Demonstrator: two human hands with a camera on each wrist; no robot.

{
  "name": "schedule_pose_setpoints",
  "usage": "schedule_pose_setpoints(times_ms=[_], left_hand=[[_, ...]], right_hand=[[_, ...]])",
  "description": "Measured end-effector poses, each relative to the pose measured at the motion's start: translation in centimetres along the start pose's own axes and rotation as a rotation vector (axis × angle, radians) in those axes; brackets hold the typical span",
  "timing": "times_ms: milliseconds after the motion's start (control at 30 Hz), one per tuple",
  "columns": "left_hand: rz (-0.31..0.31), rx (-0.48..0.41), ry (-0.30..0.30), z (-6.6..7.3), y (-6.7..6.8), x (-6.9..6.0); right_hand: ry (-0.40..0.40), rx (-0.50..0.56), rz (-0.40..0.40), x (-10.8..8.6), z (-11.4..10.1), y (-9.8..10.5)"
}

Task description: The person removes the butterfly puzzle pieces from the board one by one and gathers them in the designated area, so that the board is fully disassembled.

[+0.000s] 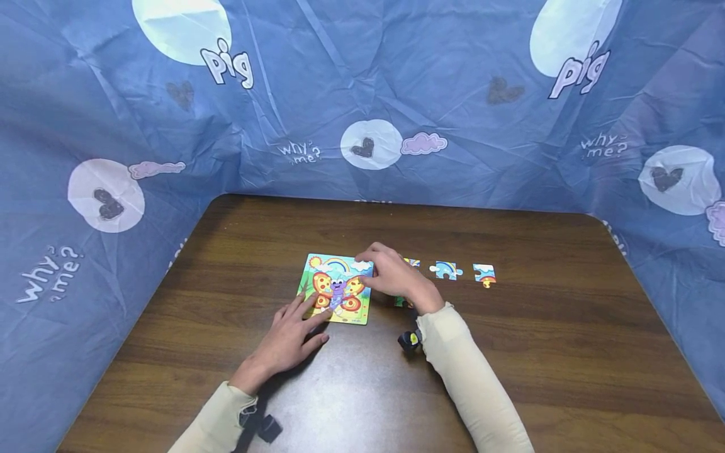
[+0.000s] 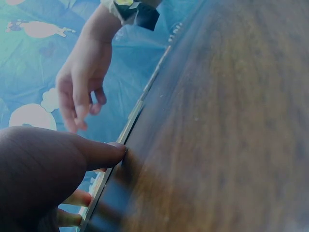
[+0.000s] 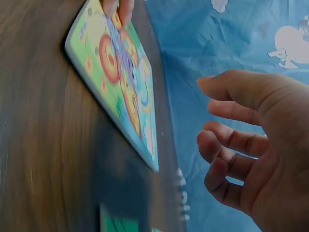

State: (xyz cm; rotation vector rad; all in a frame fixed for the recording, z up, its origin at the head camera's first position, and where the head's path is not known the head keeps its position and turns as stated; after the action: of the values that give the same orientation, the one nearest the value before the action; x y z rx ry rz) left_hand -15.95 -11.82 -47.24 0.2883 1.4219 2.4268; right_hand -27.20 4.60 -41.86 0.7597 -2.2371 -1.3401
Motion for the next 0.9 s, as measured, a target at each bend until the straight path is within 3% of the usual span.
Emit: schedule_pose_setpoints(times_ms=[267,600,900], left_hand=[[0.004,0.004,-0.015,0.0,0.0,0.0],[0.003,0.002,-0.012,0.0,0.0,0.0],[0.013,0.002,-0.021,0.1,0.1,0.0]], right_hand=[[0.017,0.013,-0.014,1.8,-1.4,-1.9],[-0.002,-0.003,-0.047,2.5,-1.8,-4.3],[-0.074,-0.03,-0.069,2.6,-1.7,-5.5]])
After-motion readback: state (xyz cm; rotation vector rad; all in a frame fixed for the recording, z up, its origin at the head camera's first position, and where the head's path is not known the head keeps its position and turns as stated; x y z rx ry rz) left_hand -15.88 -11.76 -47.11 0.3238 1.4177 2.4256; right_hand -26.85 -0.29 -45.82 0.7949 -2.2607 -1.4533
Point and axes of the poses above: each hand's wrist, its own x-axis towards the middle knuckle, its own y-axis out of the back of the hand, z = x × y, the point moved 8 cm from there along x, towards the middle knuckle, and after that the axes turned 8 degrees about -x, right-handed, at the moved point
